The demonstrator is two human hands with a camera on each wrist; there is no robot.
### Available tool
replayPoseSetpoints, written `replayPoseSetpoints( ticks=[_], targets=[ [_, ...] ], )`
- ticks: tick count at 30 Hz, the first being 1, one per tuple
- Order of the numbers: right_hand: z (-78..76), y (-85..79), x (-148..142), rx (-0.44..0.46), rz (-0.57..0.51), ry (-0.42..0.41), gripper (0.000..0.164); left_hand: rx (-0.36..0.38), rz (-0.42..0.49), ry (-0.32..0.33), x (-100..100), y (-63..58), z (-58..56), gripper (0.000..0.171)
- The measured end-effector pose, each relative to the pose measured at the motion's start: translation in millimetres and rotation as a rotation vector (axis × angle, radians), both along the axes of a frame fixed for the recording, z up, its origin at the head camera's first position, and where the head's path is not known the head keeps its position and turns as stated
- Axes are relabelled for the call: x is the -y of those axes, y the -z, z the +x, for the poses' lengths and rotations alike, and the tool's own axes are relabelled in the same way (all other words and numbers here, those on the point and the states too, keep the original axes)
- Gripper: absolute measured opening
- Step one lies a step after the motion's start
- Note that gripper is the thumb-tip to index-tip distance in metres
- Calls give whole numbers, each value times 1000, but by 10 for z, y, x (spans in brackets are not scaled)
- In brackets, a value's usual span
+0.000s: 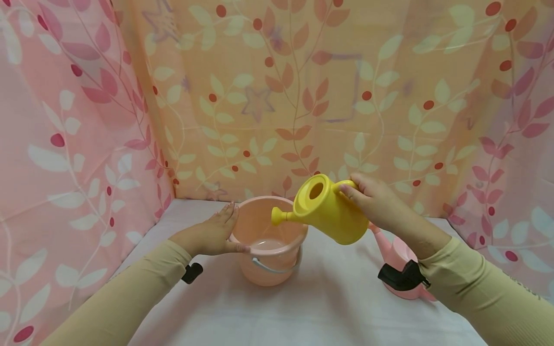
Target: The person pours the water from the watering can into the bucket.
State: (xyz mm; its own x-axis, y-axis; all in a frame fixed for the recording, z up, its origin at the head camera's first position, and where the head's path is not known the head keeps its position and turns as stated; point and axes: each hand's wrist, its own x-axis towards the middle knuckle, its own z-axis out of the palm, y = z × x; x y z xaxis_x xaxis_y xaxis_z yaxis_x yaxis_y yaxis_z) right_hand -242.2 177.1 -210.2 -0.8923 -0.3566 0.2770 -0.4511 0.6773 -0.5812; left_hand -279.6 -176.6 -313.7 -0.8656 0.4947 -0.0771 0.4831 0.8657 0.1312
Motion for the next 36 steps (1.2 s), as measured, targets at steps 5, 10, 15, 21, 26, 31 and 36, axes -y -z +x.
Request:
replayPoseSetpoints(
  ticks=[5, 10, 15, 21, 26, 31, 36],
  targets=[
    [3, -2, -1, 7, -4, -2, 33, 1, 0, -1, -1, 2, -1, 119],
    [1, 2, -3, -4, 5, 2, 33, -1, 1, -4, -3, 4, -2, 119],
    [7, 1, -3, -9, 8, 4, 33, 2, 1, -4, -8, -9, 9, 118],
    [7, -5, -3, -16, 12, -2, 33, 8, 3, -6, -12, -34, 28, 118],
    [-1, -3, -5, -24, 15, -10, 33, 8, 4, -4, -14, -46, 35, 118],
    [-8, -2, -4, -24, 13, -12, 33, 6, 5, 0, -16, -44, 38, 117],
    [-14, -1, -3, -15, 16, -10, 34, 9, 11, -2, -18, -49, 42, 117]
  ],
)
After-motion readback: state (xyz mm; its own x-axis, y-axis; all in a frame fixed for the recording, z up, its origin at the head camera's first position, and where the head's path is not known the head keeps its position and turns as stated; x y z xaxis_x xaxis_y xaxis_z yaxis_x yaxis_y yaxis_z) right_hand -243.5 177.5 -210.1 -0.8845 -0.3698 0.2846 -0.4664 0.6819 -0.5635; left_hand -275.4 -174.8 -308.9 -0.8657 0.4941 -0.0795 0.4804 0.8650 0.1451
